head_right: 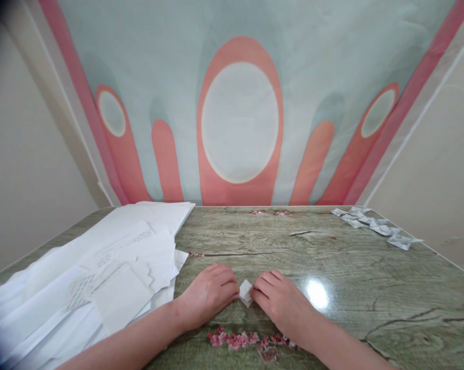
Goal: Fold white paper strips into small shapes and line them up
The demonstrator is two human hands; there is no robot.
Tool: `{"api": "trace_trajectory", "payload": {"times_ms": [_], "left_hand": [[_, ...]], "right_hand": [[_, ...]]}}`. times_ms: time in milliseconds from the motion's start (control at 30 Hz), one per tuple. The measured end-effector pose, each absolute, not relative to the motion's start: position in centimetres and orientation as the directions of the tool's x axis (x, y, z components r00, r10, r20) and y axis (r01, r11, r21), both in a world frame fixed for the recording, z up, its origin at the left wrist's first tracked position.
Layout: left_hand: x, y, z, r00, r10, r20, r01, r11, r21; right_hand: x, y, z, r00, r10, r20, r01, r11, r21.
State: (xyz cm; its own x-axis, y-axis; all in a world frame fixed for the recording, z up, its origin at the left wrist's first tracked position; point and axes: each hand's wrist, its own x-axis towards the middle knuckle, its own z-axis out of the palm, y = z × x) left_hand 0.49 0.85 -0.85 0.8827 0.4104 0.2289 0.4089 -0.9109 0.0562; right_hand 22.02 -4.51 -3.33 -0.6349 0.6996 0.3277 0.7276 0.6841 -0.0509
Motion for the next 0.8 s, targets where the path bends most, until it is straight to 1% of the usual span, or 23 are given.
{"api": "trace_trajectory", "payload": {"times_ms": [67,167,233,333,433,567,800], "left_hand": [[0.4,0.8,-0.7,0.87,0.443,0.216,0.428,-0.897,0.112],[0.4,0.7,-0.7,0.835,0.508,0.212,0.463,-0.856,0.229],[0.5,0.7,-0.7,0.806,0.548,0.224,0.477,-0.826,0.301],[0.7,0.6,-0.9,0.762,0.598,0.247,0.493,-0.784,0.377],[0.8,0.5,-1.0,0.731,0.638,0.242,0.516,-0.749,0.415],[0.9,0.6,-1.1,0.715,0.662,0.227,0.538,-0.727,0.426],[1.3,0.4,-1.1,0.688,0.688,0.229,0.586,-0.713,0.385]], "right_hand": [[21.9,-4.6,-3.2,-0.58,0.739,0.343,0.745,0.651,-0.143],[21.5,-4.6,-3.0,-0.463,0.814,0.351,0.745,0.572,-0.345],[21.3,-4.5,-2.9,-0.397,0.854,0.337,0.725,0.517,-0.456],[21.1,-4.4,-3.0,-0.317,0.901,0.296,0.71,0.432,-0.556],[20.9,-4.1,-3.2,-0.27,0.924,0.269,0.704,0.381,-0.6],[20.8,-3.9,-3.4,-0.237,0.936,0.259,0.695,0.349,-0.629],[20.6,-4.0,-3.5,-0.222,0.937,0.27,0.72,0.345,-0.602]]}}
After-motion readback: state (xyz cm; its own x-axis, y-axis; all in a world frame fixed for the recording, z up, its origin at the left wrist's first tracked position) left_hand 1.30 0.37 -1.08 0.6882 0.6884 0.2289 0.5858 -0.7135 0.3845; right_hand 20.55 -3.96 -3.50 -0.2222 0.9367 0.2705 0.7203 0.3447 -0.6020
